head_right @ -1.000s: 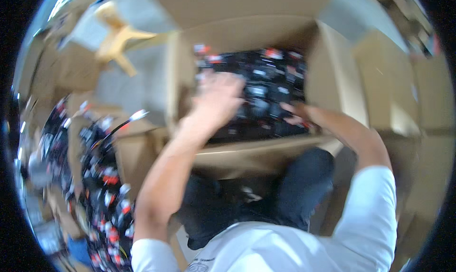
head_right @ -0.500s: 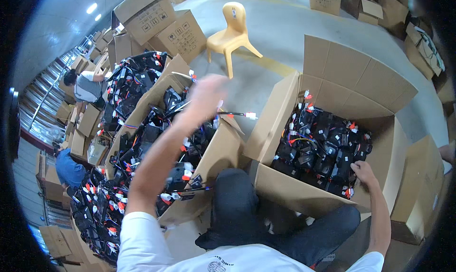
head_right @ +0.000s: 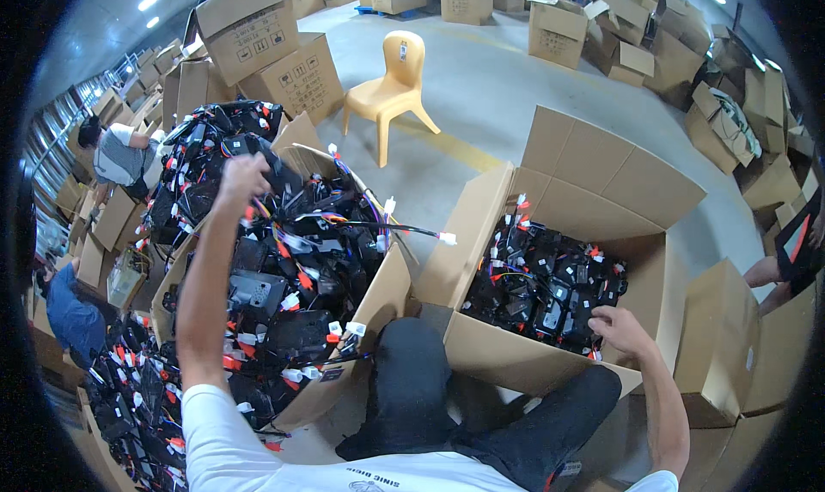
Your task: The person takes electronic display units with wire harnesses from a cardboard box, handles and sorts the wiring connectors by hand, and places the devices into an adjacent cardboard box.
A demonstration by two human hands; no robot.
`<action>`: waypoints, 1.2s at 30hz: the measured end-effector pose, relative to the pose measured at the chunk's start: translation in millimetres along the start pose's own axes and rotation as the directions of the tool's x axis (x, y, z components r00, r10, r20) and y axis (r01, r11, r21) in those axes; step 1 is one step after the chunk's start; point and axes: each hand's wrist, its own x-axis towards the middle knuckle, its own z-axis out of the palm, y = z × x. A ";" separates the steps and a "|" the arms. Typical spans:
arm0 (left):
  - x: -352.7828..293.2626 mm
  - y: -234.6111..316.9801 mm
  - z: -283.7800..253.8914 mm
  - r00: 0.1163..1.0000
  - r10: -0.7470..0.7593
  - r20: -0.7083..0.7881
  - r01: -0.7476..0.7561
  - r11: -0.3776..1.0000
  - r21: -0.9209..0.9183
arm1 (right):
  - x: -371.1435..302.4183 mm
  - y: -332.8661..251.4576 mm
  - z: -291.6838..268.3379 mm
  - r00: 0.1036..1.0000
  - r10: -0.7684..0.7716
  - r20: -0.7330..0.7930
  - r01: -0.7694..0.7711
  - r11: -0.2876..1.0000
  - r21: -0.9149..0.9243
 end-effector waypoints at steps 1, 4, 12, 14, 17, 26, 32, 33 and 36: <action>-27.3 63.9 22.8 0.987 0.143 0.069 -0.132 0.982 -0.137 | -27.3 -20.8 -10.0 0.999 0.028 -0.037 -0.029 1.000 -0.007; -110.6 190.2 -61.4 0.921 0.366 0.135 -0.321 0.907 -0.273 | -9.8 -140.6 2.1 0.981 -0.192 -0.037 0.195 0.975 0.110; -304.0 298.7 -43.9 0.724 0.564 0.398 -0.446 0.822 -0.353 | 22.8 -425.1 108.9 0.615 -0.580 -0.535 0.724 0.145 0.675; -333.6 298.0 -25.7 0.600 0.503 0.622 -0.398 0.862 -0.314 | 15.9 -436.5 114.9 0.486 -0.560 -0.671 0.819 0.024 0.574; -336.4 276.8 -19.0 0.371 0.513 0.774 -0.435 0.833 -0.343 | -0.7 -420.3 134.8 0.840 -0.365 -0.401 0.456 0.075 0.887; 24.4 -44.7 -24.4 0.908 0.395 -0.137 -0.241 0.762 0.601 | -48.6 -265.0 132.2 0.920 -0.099 -0.380 0.393 0.238 0.888; 70.5 -94.9 66.2 0.941 -0.300 -0.153 0.337 0.840 0.424 | -78.8 -231.3 98.2 0.885 -0.192 -0.423 0.447 0.603 0.661; 76.5 -94.3 65.3 0.946 -0.294 -0.140 0.324 0.888 0.327 | -79.6 -234.6 90.8 0.904 -0.158 -0.398 0.392 0.677 0.623; 83.5 -62.7 -46.3 0.969 -0.238 -0.065 0.233 0.969 -0.078 | -66.7 -252.2 78.9 0.927 -0.181 -0.329 0.371 0.583 0.723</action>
